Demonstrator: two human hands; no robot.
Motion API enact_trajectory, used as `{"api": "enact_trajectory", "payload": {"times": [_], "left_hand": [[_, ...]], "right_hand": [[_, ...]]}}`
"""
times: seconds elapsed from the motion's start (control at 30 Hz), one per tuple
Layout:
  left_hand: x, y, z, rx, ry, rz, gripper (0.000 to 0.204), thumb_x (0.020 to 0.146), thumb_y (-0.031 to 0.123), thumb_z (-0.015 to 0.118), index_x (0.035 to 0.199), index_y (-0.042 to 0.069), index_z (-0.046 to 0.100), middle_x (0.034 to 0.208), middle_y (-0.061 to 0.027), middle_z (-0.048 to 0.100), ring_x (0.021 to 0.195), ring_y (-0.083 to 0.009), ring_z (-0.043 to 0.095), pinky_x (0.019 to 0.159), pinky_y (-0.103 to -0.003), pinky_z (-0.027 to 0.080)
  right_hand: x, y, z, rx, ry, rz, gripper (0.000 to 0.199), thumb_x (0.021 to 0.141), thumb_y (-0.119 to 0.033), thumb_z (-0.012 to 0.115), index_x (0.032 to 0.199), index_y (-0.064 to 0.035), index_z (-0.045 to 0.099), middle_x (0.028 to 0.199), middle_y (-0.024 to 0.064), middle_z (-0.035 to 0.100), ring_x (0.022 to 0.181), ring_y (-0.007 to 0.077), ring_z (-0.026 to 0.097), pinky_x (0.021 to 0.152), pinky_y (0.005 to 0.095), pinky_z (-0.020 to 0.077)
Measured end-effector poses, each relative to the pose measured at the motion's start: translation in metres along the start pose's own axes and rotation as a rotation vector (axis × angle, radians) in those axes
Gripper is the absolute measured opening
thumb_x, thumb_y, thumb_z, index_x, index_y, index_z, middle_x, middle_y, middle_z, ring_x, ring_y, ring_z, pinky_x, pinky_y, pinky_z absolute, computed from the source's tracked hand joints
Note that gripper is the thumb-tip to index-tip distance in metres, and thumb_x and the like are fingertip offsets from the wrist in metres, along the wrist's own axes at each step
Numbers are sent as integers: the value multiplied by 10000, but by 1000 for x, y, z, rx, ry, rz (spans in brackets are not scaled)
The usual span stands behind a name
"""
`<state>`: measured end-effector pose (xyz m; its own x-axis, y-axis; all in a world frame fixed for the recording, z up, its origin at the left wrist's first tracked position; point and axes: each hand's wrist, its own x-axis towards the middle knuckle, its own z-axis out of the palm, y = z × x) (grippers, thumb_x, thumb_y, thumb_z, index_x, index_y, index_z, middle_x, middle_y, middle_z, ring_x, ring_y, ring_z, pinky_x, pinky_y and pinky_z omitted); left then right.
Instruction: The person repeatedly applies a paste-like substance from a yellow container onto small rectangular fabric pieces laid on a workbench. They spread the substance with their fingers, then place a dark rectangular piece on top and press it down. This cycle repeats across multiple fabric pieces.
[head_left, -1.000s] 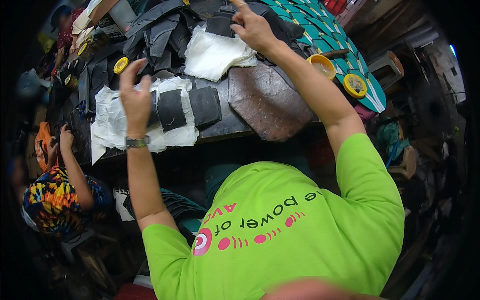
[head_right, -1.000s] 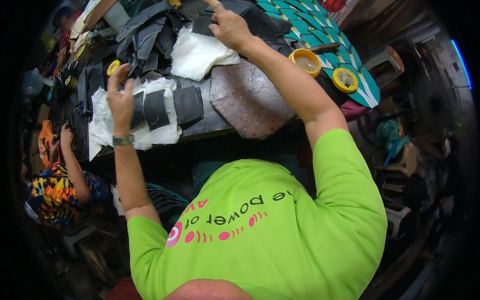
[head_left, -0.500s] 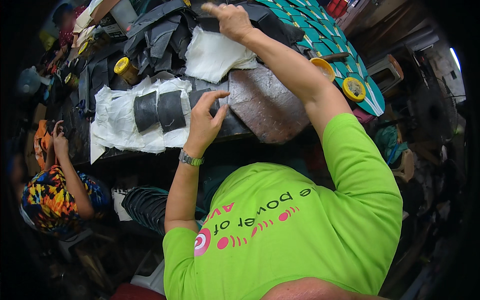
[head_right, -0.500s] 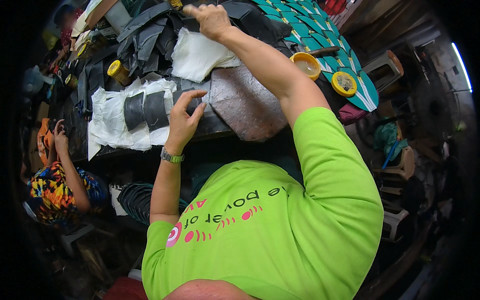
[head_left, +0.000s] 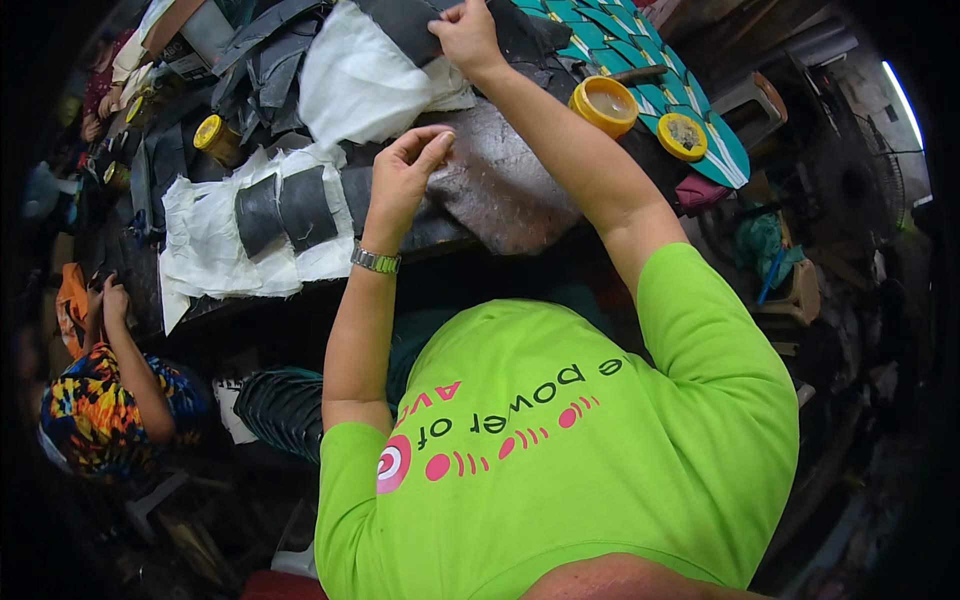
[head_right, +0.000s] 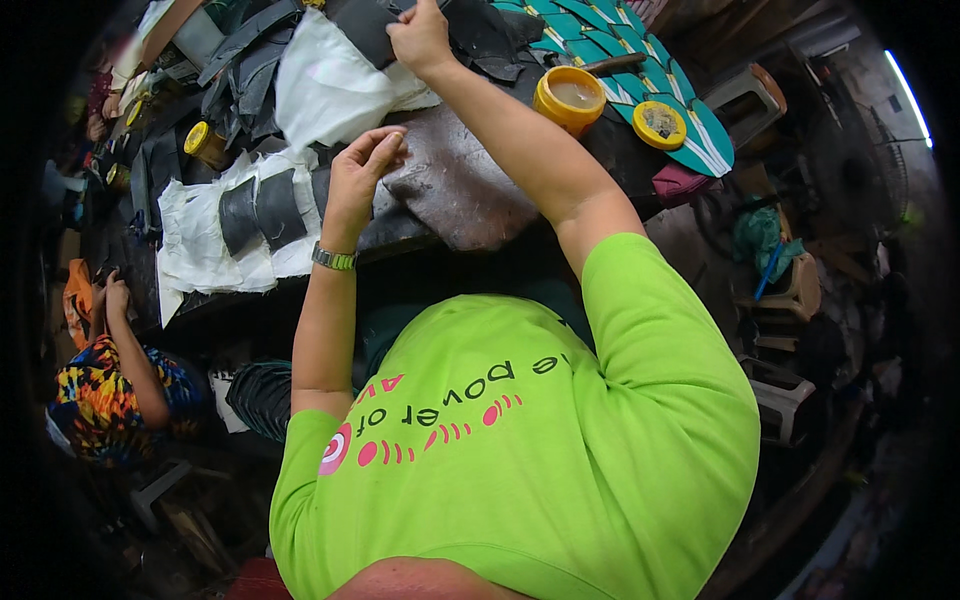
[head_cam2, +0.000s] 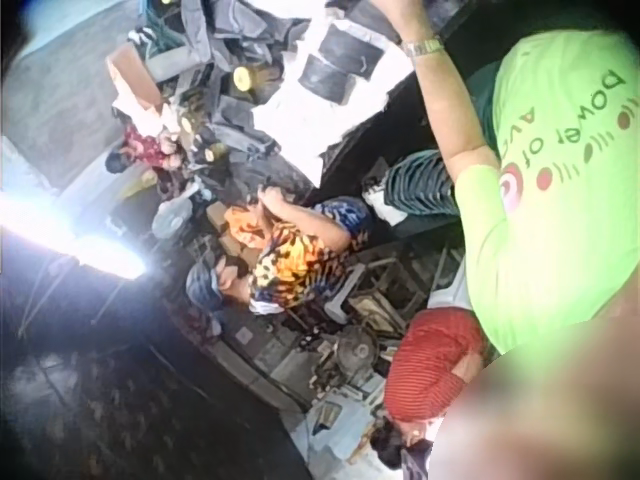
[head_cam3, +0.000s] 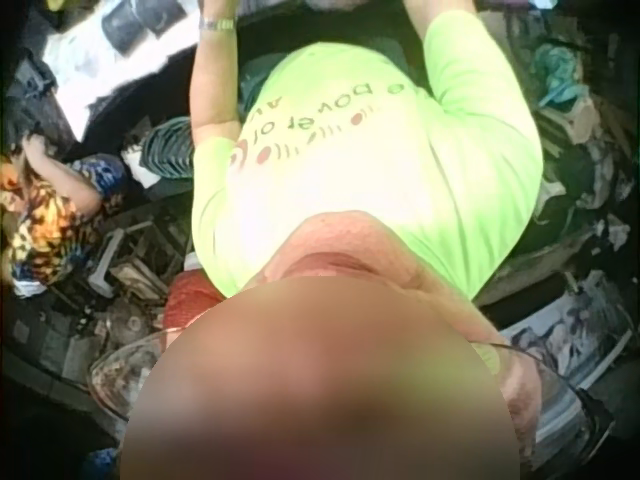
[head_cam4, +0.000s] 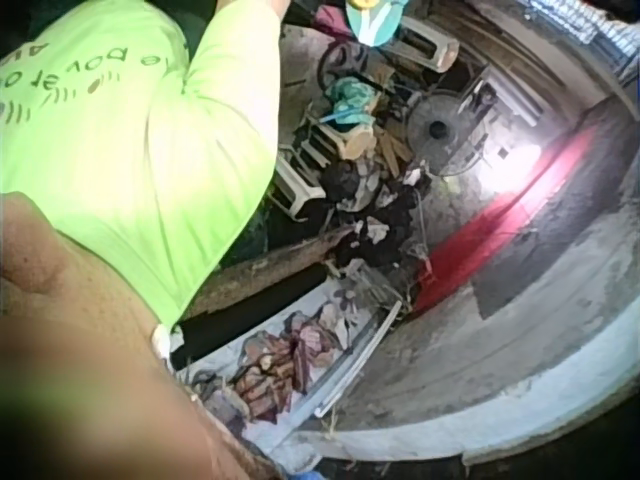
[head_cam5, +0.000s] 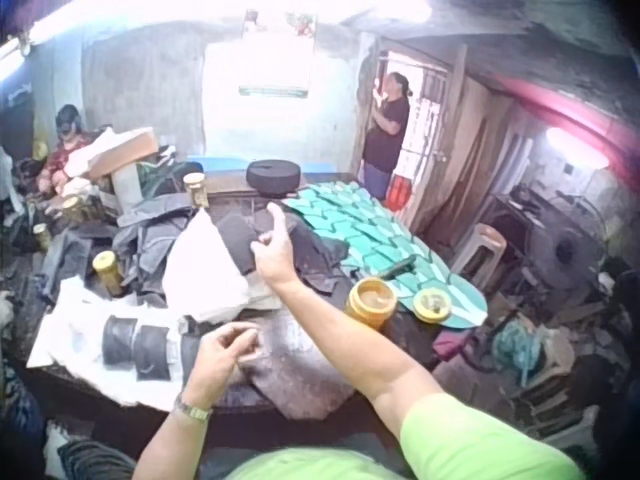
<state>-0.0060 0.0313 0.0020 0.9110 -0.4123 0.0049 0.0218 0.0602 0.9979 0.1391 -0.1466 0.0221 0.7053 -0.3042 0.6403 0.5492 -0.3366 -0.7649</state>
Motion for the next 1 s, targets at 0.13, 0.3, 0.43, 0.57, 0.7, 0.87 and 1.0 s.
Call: {"api": "enact_trajectory", "payload": {"times": [0.13, 0.3, 0.43, 0.57, 0.7, 0.87, 1.0], "left_hand": [[15, 5, 0, 171, 232, 426, 288, 887, 213, 767, 1043, -22, 707, 902, -60, 696, 865, -153, 665, 773, -275, 536], [81, 0, -12, 912, 594, 792, 581, 795, 240, 823, 1265, -5, 585, 1005, -150, 695, 883, -268, 687, 813, -370, 551], [119, -20, -23, 704, 591, 591, 547, 811, 243, 790, 1249, -5, 577, 1022, -174, 714, 886, -299, 706, 806, -419, 551], [125, -23, -36, 546, 663, 429, 291, 861, 249, 700, 950, -27, 674, 876, -219, 721, 822, -334, 713, 759, -419, 538], [116, 17, -57, 210, 840, 411, 266, 912, 257, 702, 822, 9, 669, 743, -81, 667, 684, -188, 607, 696, -348, 518], [50, 77, -100, -445, 788, 514, 209, 905, 214, 720, 951, 13, 686, 949, -53, 675, 789, -192, 628, 771, -317, 541], [-43, 74, -119, -288, 802, 594, 233, 948, 192, 650, 1113, 30, 675, 1156, -124, 640, 1062, -261, 669, 975, -416, 546]], "right_hand": [[-13, 20, -3, 135, -58, 125, 878, 760, 69, 643, 1549, -145, 321, 764, -4, 540, 680, 105, 520, 652, 266, 473], [-22, 14, 3, 415, -220, 223, 905, 809, 61, 666, 1582, -163, 252, 786, -9, 580, 714, 76, 538, 637, 235, 470], [-26, 0, 6, 527, -417, 258, 845, 896, 7, 628, 1599, -170, 195, 860, 10, 638, 741, 72, 552, 657, 230, 475], [-29, 2, -1, 270, -398, 417, 871, 996, -543, 542, 1586, -59, 122, 992, 143, 668, 910, 171, 642, 836, 320, 537], [-33, 14, 0, 125, -381, 441, 820, 992, -518, 568, 1597, -133, 170, 1034, 143, 677, 847, 173, 636, 848, 309, 523], [-50, -1, -25, 346, -495, 141, 798, 922, -152, 629, 1595, -189, 202, 1029, 67, 617, 883, 123, 584, 788, 280, 483], [-94, -41, -94, -239, -582, -181, 746, 986, -396, 596, 1597, -245, 197, 1471, 234, 468, 1317, 321, 525, 1135, 387, 381]]}}
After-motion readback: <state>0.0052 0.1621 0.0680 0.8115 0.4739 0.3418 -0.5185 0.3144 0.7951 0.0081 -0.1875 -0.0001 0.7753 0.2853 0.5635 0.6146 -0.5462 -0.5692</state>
